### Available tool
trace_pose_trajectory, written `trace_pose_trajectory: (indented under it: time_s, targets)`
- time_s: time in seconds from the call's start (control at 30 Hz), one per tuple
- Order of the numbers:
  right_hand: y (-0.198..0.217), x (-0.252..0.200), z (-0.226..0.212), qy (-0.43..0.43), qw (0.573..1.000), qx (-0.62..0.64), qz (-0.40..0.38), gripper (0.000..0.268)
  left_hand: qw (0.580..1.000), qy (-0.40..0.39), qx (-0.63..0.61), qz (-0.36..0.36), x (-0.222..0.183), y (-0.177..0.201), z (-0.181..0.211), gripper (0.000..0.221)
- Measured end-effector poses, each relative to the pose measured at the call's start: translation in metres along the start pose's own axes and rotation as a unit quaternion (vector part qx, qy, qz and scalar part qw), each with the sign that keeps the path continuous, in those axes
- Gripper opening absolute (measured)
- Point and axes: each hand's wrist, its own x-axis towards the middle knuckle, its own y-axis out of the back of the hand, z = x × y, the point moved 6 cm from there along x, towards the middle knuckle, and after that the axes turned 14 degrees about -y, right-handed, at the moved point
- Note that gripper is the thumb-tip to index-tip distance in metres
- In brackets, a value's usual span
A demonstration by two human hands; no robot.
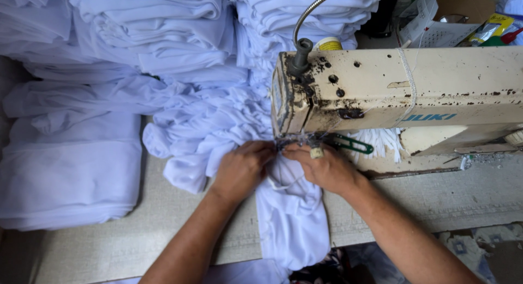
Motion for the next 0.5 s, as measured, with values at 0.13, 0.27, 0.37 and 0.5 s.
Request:
trace_pose_trajectory:
  time_s: [0.13, 0.27, 0.37, 0.5]
  targets:
    - [-0.003, 0.003, 0.004, -0.005, 1.000, -0.005, -0.004, 0.032, 0.999, 0.032, 0.028, 0.019, -0.003, -0.013, -0.006, 0.025]
    - [-0.002, 0.001, 0.002, -0.023, 0.999, 0.030, 0.000, 0.031, 0.998, 0.029, 0.045, 0.033, 0.000, -0.007, -0.005, 0.024]
    - [0.018, -0.013, -0.007, -0.023, 0.997, -0.058, 0.047, 0.030, 0.997, 0.011, 0.060, 0.040, -0.002, 0.000, 0.008, 0.023]
    - [0.078, -0.065, 0.034, -0.136, 0.974, -0.024, 0.182, 0.015, 0.990, 0.065, -0.045, 0.117, 0.001, 0.024, 0.035, 0.024]
